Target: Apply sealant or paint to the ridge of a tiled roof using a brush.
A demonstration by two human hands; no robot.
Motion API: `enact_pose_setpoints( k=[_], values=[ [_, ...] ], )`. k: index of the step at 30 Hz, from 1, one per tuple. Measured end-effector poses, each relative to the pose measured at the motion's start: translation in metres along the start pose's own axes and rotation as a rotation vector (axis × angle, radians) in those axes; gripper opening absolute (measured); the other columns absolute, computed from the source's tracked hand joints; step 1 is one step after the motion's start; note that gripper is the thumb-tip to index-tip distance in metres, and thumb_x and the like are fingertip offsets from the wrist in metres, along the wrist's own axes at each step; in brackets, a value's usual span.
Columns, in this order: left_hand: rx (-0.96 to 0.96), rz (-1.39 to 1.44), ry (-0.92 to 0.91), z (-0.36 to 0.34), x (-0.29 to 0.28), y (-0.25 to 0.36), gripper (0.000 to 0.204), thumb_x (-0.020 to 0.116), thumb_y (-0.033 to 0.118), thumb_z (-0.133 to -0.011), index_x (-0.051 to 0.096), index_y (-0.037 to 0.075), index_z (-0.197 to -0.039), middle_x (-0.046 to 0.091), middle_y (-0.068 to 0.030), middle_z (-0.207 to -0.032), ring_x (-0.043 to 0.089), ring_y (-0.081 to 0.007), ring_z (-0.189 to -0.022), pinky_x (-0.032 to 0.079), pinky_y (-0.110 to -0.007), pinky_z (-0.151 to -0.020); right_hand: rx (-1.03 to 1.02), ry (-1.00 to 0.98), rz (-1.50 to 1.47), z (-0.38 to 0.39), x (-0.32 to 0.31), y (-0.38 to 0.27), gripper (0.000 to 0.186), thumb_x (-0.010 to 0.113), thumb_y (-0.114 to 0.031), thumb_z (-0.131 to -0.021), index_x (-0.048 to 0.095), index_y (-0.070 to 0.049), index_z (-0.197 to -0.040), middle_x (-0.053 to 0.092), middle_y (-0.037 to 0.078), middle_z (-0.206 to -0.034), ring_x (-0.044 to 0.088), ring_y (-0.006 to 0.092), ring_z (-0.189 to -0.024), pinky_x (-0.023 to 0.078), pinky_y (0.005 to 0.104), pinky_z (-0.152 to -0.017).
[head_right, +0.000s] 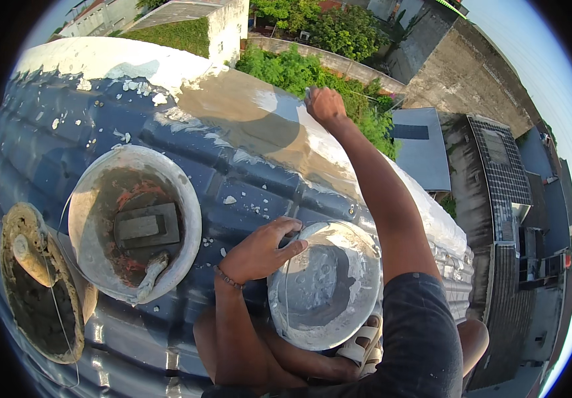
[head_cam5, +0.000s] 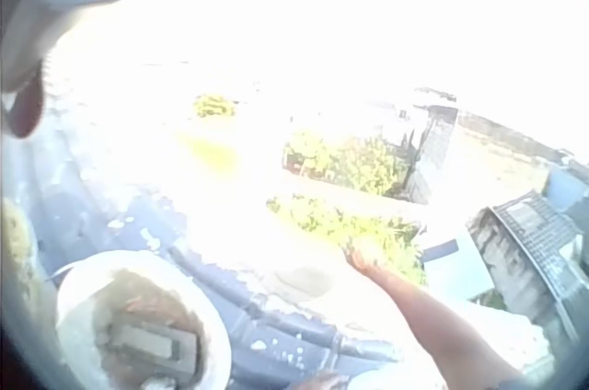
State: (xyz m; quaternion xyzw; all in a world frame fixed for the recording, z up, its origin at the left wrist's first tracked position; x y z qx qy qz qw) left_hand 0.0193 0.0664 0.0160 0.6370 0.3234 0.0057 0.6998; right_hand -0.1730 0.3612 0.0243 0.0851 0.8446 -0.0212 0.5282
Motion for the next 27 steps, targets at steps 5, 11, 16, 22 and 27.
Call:
enact_pose_setpoints(
  k=[5, 11, 16, 22, 27],
  values=[
    [-0.025, 0.035, 0.002, 0.003, -0.001, -0.002, 0.057, 0.058, 0.039, -0.095, 0.054, -0.01, -0.125, 0.055, -0.0259, -0.13, 0.054, -0.0377, -0.121, 0.041, -0.04, -0.104, 0.234, 0.046, -1.215, -0.064, -0.018, 0.002, 0.036, 0.057, -0.031, -0.097, 0.064, 0.003, -0.1, 0.069, 0.017, -0.08, 0.068, 0.0248, -0.067, 0.057, 0.0356, -0.062],
    [-0.028, 0.048, -0.003, 0.002, -0.001, -0.003, 0.053, 0.058, 0.037, -0.095, 0.056, -0.008, -0.123, 0.056, -0.0254, -0.127, 0.054, -0.0383, -0.118, 0.042, -0.04, -0.102, 0.847, 0.099, -1.313, 0.073, 0.042, 0.131, 0.033, 0.062, -0.031, -0.095, 0.064, 0.0, -0.107, 0.07, 0.013, -0.087, 0.069, 0.0183, -0.07, 0.057, 0.0297, -0.063],
    [-0.008, 0.031, 0.007, 0.002, 0.0, 0.0, 0.051, 0.057, 0.034, -0.095, 0.056, -0.01, -0.121, 0.058, -0.0273, -0.122, 0.054, -0.0385, -0.119, 0.041, -0.041, -0.104, 1.237, 0.253, -0.8, 0.233, 0.025, 0.253, 0.027, 0.059, -0.026, -0.095, 0.065, -0.001, -0.104, 0.07, 0.017, -0.081, 0.07, 0.0258, -0.066, 0.059, 0.0383, -0.061],
    [-0.031, 0.024, 0.002, 0.0, 0.0, 0.001, 0.05, 0.058, 0.033, -0.094, 0.057, -0.01, -0.119, 0.058, -0.0261, -0.122, 0.055, -0.0387, -0.116, 0.042, -0.041, -0.102, 0.547, 0.075, 0.034, 0.236, -0.011, 0.181, 0.029, 0.054, -0.027, -0.092, 0.065, -0.003, -0.104, 0.07, 0.022, -0.083, 0.068, 0.0376, -0.072, 0.054, 0.047, -0.075],
    [-0.03, 0.029, -0.009, -0.001, -0.002, 0.005, 0.051, 0.059, 0.036, -0.095, 0.056, -0.008, -0.122, 0.058, -0.0218, -0.126, 0.056, -0.0352, -0.117, 0.042, -0.038, -0.101, 0.044, -0.004, -0.26, 0.174, -0.02, 0.014, 0.029, 0.06, -0.023, -0.09, 0.062, -0.004, -0.111, 0.068, 0.024, -0.096, 0.068, 0.0382, -0.084, 0.055, 0.0443, -0.072]
  ],
)
Point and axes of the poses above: each hand's wrist, its own z-axis away from the middle knuckle, its own x-axis out of the palm, y = z × x, the point moved 6 cm from there along -z, towards the middle knuckle
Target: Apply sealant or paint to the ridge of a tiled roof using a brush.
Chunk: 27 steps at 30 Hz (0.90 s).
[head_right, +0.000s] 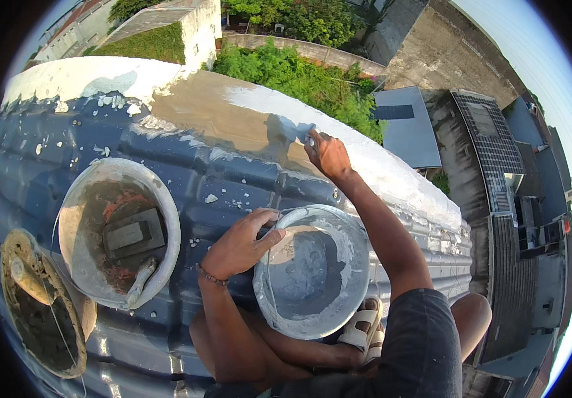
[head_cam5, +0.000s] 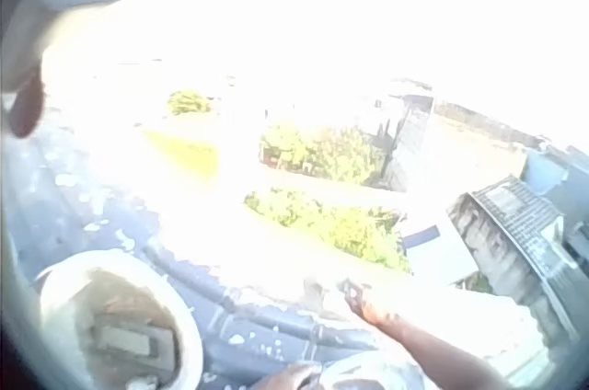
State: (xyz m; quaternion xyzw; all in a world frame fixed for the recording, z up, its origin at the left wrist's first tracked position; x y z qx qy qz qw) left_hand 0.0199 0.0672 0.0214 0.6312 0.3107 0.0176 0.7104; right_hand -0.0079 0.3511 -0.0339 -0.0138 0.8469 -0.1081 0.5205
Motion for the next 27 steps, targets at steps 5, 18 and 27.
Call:
enact_pose_setpoints(
  k=[5, 18, 27],
  values=[
    [-0.036, 0.01, -0.038, -0.003, 0.001, 0.006, 0.048, 0.058, 0.033, -0.096, 0.055, -0.009, -0.121, 0.059, -0.0212, -0.12, 0.059, -0.0341, -0.111, 0.045, -0.038, -0.097, 0.298, -0.006, -1.096, -0.008, 0.001, -0.014, 0.044, 0.059, -0.038, -0.098, 0.059, 0.0, -0.12, 0.068, 0.012, -0.099, 0.069, 0.0203, -0.088, 0.058, 0.0326, -0.069],
    [-0.105, 0.004, -0.044, -0.001, 0.003, 0.01, 0.043, 0.059, 0.029, -0.095, 0.059, -0.005, -0.121, 0.059, -0.0171, -0.126, 0.056, -0.0282, -0.116, 0.04, -0.036, -0.102, 1.063, 0.429, -0.392, 0.23, -0.044, 0.238, 0.038, 0.058, -0.037, -0.095, 0.069, -0.002, -0.105, 0.071, 0.013, -0.08, 0.07, 0.0208, -0.068, 0.054, 0.0353, -0.059],
    [-0.066, 0.037, -0.049, -0.009, 0.001, 0.014, 0.042, 0.06, 0.029, -0.094, 0.058, -0.005, -0.12, 0.058, -0.0186, -0.126, 0.058, -0.0301, -0.112, 0.043, -0.036, -0.097, 0.737, 0.219, 0.363, 0.155, -0.069, 0.31, 0.032, 0.058, -0.033, -0.091, 0.069, -0.006, -0.105, 0.07, 0.02, -0.094, 0.065, 0.0401, -0.088, 0.05, 0.0486, -0.082]
  ],
)
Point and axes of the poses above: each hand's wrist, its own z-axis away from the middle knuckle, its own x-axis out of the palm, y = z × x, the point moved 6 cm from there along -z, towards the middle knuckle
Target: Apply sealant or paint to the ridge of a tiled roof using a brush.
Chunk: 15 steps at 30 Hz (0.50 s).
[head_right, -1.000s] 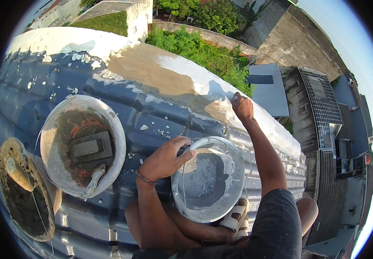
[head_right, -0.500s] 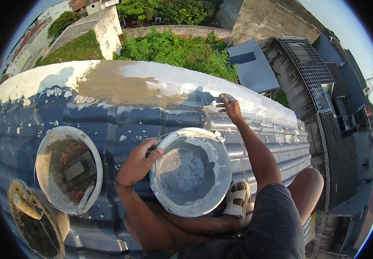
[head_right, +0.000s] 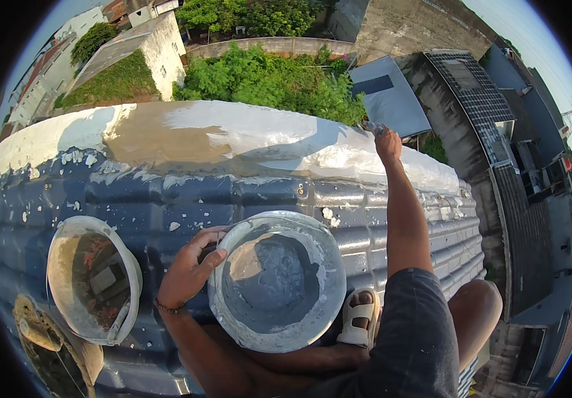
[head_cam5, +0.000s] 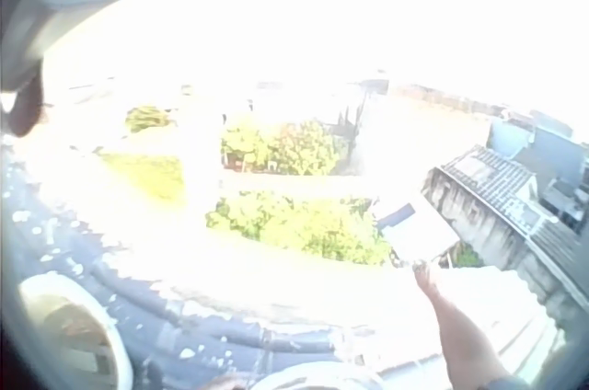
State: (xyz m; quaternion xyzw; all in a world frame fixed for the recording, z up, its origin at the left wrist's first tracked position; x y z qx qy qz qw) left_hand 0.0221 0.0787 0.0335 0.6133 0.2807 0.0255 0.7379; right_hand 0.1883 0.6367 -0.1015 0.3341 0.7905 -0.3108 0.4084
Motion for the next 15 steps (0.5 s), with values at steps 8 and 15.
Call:
enact_pose_setpoints(
  k=[8, 15],
  values=[
    [-0.18, 0.213, -0.108, -0.011, 0.005, -0.001, 0.051, 0.062, 0.027, -0.089, 0.055, -0.005, -0.128, 0.053, -0.0118, -0.135, 0.055, -0.0197, -0.116, 0.041, -0.033, -0.1, -0.083, -0.383, -0.56, -0.049, 0.009, -0.045, 0.034, 0.059, -0.031, -0.096, 0.069, 0.001, -0.102, 0.072, 0.017, -0.09, 0.07, 0.0278, -0.075, 0.057, 0.0368, -0.068],
    [-0.203, 0.198, -0.084, -0.015, 0.008, 0.001, 0.063, 0.064, 0.038, -0.085, 0.055, -0.006, -0.129, 0.052, -0.0114, -0.137, 0.053, -0.0213, -0.12, 0.037, -0.034, -0.105, 0.638, -0.295, -1.316, -0.025, 0.055, 0.058, 0.041, 0.057, -0.03, -0.098, 0.058, 0.007, -0.117, 0.07, 0.019, -0.099, 0.072, 0.0271, -0.085, 0.061, 0.0331, -0.076]
  ],
)
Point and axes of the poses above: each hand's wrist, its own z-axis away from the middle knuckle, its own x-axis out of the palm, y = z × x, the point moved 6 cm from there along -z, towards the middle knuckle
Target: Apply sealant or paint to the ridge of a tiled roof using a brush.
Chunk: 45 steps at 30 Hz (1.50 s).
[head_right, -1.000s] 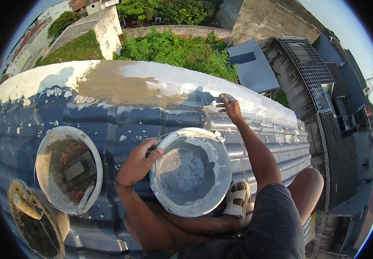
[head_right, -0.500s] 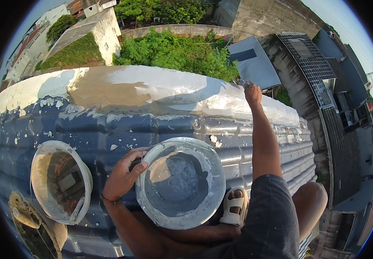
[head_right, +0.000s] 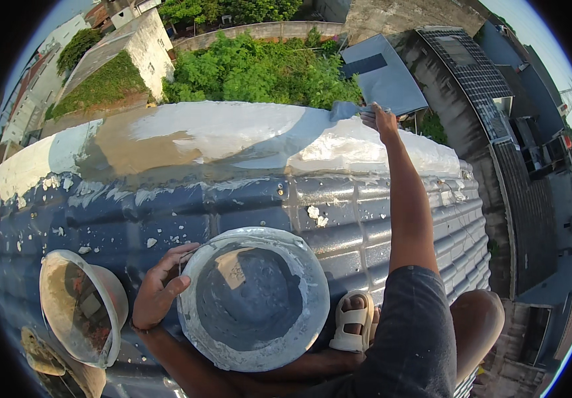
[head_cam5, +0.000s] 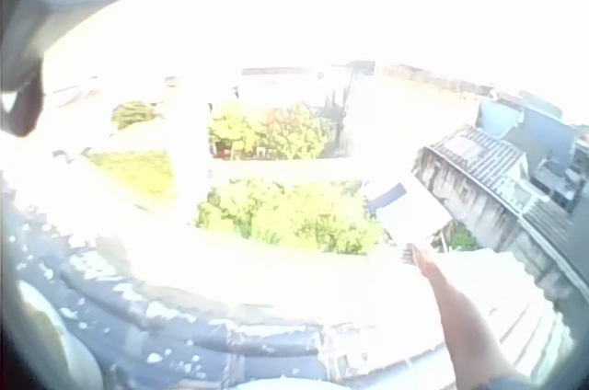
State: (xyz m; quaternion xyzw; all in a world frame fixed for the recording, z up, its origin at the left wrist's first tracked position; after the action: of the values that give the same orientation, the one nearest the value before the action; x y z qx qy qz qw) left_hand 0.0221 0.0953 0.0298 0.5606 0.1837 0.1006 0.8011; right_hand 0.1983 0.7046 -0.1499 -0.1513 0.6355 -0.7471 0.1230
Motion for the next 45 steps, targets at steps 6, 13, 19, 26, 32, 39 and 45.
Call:
enact_pose_setpoints(
  k=[6, 13, 19, 26, 32, 39, 45],
  values=[
    [-0.02, 0.045, 0.018, 0.003, 0.001, -0.003, 0.066, 0.066, 0.039, -0.085, 0.053, -0.006, -0.131, 0.055, -0.0124, -0.133, 0.054, -0.0215, -0.119, 0.037, -0.034, -0.105, -0.166, 0.689, 1.123, 0.013, -0.087, 0.01, 0.038, 0.055, -0.033, -0.092, 0.068, 0.0, -0.103, 0.07, 0.023, -0.098, 0.069, 0.0375, -0.082, 0.053, 0.0463, -0.078],
    [-0.026, 0.094, -0.052, -0.002, 0.005, -0.005, 0.059, 0.064, 0.028, -0.086, 0.051, -0.008, -0.131, 0.051, -0.0115, -0.137, 0.053, -0.0202, -0.119, 0.037, -0.033, -0.104, -0.617, 0.118, 1.466, 0.074, 0.069, -0.004, 0.028, 0.047, -0.028, -0.097, 0.066, -0.007, -0.098, 0.069, 0.017, -0.087, 0.068, 0.0354, -0.079, 0.053, 0.0461, -0.07],
    [-0.012, 0.091, -0.021, 0.002, 0.007, -0.002, 0.058, 0.061, 0.024, -0.087, 0.049, -0.006, -0.135, 0.055, -0.0121, -0.13, 0.054, -0.0195, -0.117, 0.036, -0.032, -0.104, -0.75, -0.242, 0.683, 0.173, 0.181, -0.046, 0.033, 0.056, -0.034, -0.097, 0.063, -0.005, -0.111, 0.07, 0.017, -0.091, 0.069, 0.0298, -0.073, 0.054, 0.0408, -0.065],
    [0.02, -0.008, 0.013, 0.01, 0.003, -0.003, 0.045, 0.058, 0.022, -0.091, 0.055, -0.006, -0.128, 0.055, -0.0103, -0.132, 0.055, -0.0184, -0.115, 0.04, -0.031, -0.101, -0.021, 0.13, -0.058, 0.157, 0.058, 0.042, 0.046, 0.059, -0.04, -0.097, 0.058, -0.002, -0.124, 0.071, 0.015, -0.093, 0.069, 0.0205, -0.075, 0.055, 0.0302, -0.059],
    [0.063, -0.043, 0.057, 0.012, -0.003, -0.009, 0.041, 0.059, 0.025, -0.093, 0.06, -0.008, -0.118, 0.056, -0.0118, -0.132, 0.058, -0.0191, -0.11, 0.044, -0.031, -0.096, -0.16, 0.642, 0.865, 0.194, -0.068, 0.007, 0.04, 0.052, -0.041, -0.094, 0.071, -0.007, -0.104, 0.071, 0.021, -0.088, 0.068, 0.0384, -0.082, 0.051, 0.0466, -0.074],
    [0.115, -0.204, 0.133, 0.018, -0.007, -0.009, 0.042, 0.061, 0.03, -0.093, 0.061, -0.007, -0.112, 0.059, -0.0165, -0.127, 0.062, -0.0266, -0.103, 0.047, -0.034, -0.091, -0.524, 0.227, 0.049, 0.302, 0.028, -0.147, 0.033, 0.05, -0.029, -0.101, 0.064, 0.0, -0.094, 0.06, 0.005, -0.067, 0.052, 0.0093, -0.057, 0.041, 0.0236, -0.052],
    [0.095, -0.238, 0.175, 0.024, -0.008, -0.017, 0.047, 0.062, 0.036, -0.093, 0.062, -0.007, -0.112, 0.062, -0.0215, -0.119, 0.061, -0.0327, -0.109, 0.046, -0.037, -0.092, -0.448, -0.292, 0.35, 0.435, 0.145, -0.2, 0.033, 0.051, -0.026, -0.1, 0.064, 0.0, -0.084, 0.061, 0.005, -0.067, 0.052, 0.0081, -0.055, 0.04, 0.0232, -0.052]
  ],
)
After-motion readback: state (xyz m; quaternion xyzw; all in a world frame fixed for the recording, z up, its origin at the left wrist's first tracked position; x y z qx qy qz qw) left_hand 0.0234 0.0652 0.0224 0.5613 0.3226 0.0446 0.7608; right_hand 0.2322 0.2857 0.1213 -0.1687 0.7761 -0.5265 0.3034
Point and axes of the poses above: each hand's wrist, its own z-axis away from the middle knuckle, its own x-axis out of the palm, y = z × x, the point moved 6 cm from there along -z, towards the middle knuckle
